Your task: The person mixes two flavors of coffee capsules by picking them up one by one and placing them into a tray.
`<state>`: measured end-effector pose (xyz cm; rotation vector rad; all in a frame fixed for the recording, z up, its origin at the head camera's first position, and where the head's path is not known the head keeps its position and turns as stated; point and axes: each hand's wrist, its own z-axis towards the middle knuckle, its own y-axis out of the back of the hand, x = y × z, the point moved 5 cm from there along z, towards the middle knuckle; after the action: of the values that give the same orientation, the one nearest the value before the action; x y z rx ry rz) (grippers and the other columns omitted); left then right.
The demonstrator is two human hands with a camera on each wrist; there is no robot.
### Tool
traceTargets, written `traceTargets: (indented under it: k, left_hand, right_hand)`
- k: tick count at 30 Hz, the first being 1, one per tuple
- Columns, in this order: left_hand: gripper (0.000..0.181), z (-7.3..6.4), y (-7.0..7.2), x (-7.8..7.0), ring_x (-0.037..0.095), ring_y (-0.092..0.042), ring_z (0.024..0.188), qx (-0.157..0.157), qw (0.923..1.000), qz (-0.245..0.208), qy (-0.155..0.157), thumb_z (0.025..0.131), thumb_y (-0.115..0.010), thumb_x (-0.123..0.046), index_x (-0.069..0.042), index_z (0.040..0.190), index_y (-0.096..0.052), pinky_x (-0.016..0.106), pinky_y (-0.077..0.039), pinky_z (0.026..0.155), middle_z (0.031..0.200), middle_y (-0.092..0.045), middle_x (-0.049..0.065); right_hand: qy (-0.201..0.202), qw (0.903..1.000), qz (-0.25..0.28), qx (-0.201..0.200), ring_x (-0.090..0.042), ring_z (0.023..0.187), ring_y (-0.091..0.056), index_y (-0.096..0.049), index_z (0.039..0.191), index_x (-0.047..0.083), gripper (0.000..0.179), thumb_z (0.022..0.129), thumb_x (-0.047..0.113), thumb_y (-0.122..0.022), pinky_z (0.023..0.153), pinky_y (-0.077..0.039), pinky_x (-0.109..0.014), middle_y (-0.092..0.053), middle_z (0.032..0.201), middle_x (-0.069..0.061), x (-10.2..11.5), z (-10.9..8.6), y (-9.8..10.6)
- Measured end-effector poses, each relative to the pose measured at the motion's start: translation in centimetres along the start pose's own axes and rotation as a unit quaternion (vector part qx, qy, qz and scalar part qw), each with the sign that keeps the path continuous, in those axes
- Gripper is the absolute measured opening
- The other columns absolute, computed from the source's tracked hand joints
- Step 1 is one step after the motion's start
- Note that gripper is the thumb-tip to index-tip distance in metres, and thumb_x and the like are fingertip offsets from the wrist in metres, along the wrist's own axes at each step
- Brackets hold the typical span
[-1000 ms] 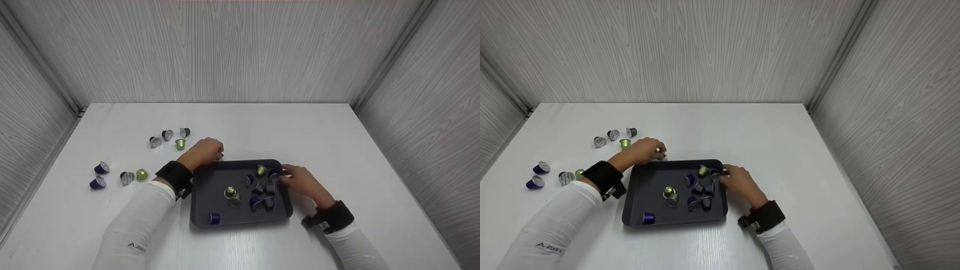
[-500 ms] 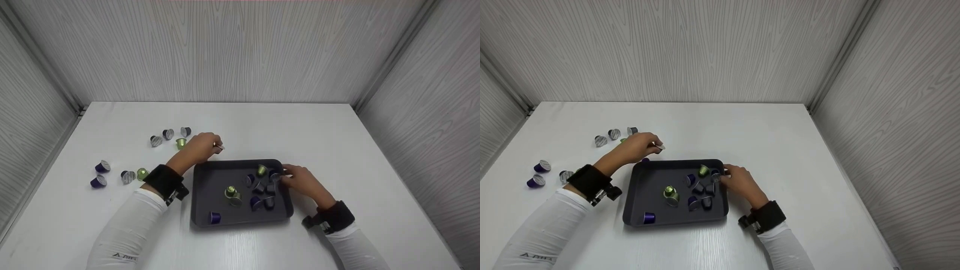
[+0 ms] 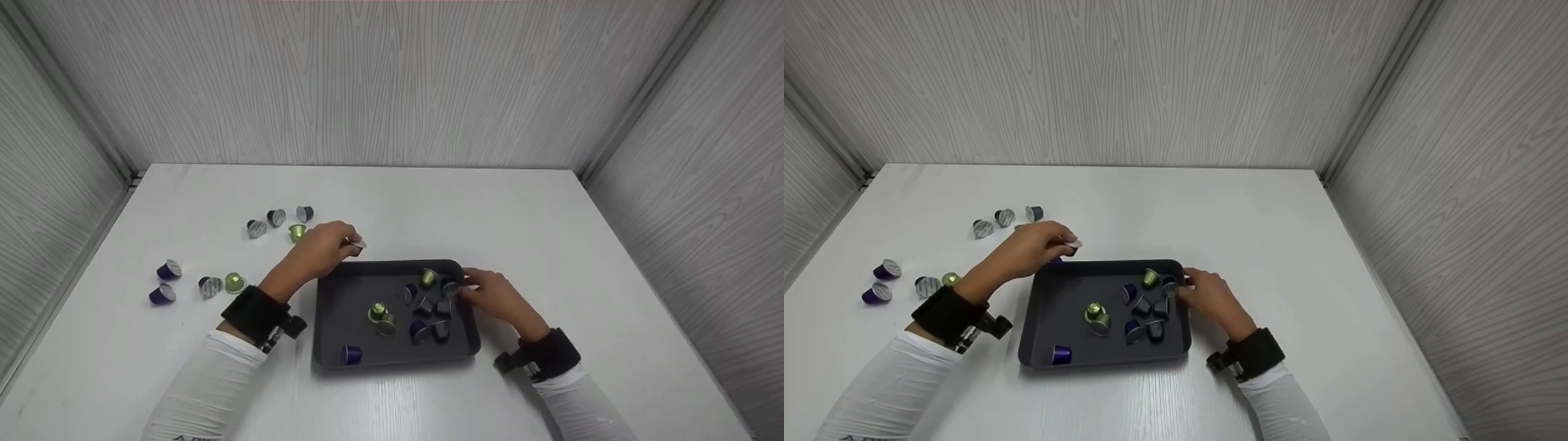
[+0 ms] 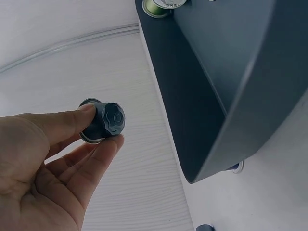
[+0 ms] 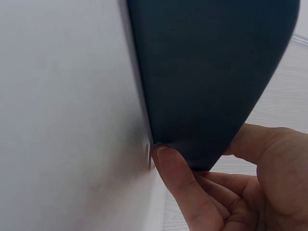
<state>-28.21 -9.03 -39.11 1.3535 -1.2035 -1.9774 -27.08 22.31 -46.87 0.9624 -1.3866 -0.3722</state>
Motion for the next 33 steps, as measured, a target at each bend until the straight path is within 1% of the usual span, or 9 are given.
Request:
traceTargets:
  k: [6, 10, 16, 25, 30, 33]
  left_hand:
    - [0.022, -0.8, 0.2, -0.3, 0.026, -0.065, 0.099, -0.002, 1.0000, -0.005, -0.008, 0.094, -0.066, -0.018, -0.003, 0.111, -0.069, 0.044, -0.052, 0.084, 0.112, -0.067, 0.011]
    - [0.021, -1.3, 0.2, -0.5, 0.026, -0.065, 0.100, -0.001, 0.9997, -0.022, -0.009, 0.094, -0.066, -0.016, -0.003, 0.112, -0.069, 0.043, -0.052, 0.085, 0.113, -0.067, 0.011]
    - [0.023, -1.9, -0.2, -0.3, 0.026, -0.065, 0.101, 0.003, 0.9990, -0.043, -0.012, 0.095, -0.065, -0.015, -0.005, 0.115, -0.068, 0.042, -0.052, 0.087, 0.114, -0.068, 0.010]
    - [0.022, -2.9, -0.3, -0.3, 0.025, -0.066, 0.102, -0.007, 0.9978, -0.062, -0.022, 0.093, -0.068, -0.013, -0.004, 0.113, -0.069, 0.042, -0.052, 0.089, 0.113, -0.069, 0.009]
    - [0.021, -3.5, -0.8, -0.7, 0.026, -0.065, 0.102, 0.001, 0.9974, -0.061, -0.040, 0.091, -0.069, -0.011, -0.003, 0.111, -0.069, 0.042, -0.051, 0.090, 0.112, -0.069, 0.010]
    - [0.020, -4.1, -1.1, -0.9, 0.025, -0.064, 0.102, 0.011, 0.9974, -0.059, -0.040, 0.091, -0.069, -0.010, -0.004, 0.110, -0.069, 0.042, -0.051, 0.090, 0.111, -0.068, 0.009]
  right_hand:
    - [0.002, 1.0000, 0.001, 0.001, -0.029, 0.104, -0.067, -0.054, 0.138, 0.003, 0.049, 0.092, 0.018, -0.059, 0.081, -0.057, -0.038, -0.063, 0.125, -0.021, -0.1, 0.0, -0.1]
    - [0.010, 0.9999, 0.000, -0.003, -0.030, 0.103, -0.067, -0.054, 0.138, 0.002, 0.049, 0.092, 0.017, -0.059, 0.079, -0.057, -0.037, -0.063, 0.124, -0.020, -0.1, 0.0, 0.0]
    - [0.017, 0.9998, 0.012, -0.003, -0.029, 0.102, -0.067, -0.054, 0.138, 0.001, 0.047, 0.093, 0.015, -0.058, 0.075, -0.057, -0.035, -0.063, 0.126, -0.019, 0.0, -0.1, 0.0]
    - [0.012, 0.9999, -0.004, -0.007, -0.028, 0.102, -0.068, -0.054, 0.139, 0.003, 0.049, 0.092, 0.016, -0.058, 0.077, -0.057, -0.035, -0.063, 0.125, -0.019, -0.1, 0.0, 0.0]
    - [0.013, 0.9999, 0.002, -0.006, -0.028, 0.102, -0.068, -0.055, 0.138, 0.003, 0.048, 0.092, 0.015, -0.058, 0.075, -0.057, -0.034, -0.064, 0.124, -0.020, -0.1, 0.0, -0.1]
    - [0.013, 0.9999, 0.007, -0.004, -0.028, 0.100, -0.068, -0.054, 0.138, 0.002, 0.048, 0.092, 0.015, -0.058, 0.075, -0.057, -0.034, -0.063, 0.124, -0.020, -0.1, 0.0, -0.1]
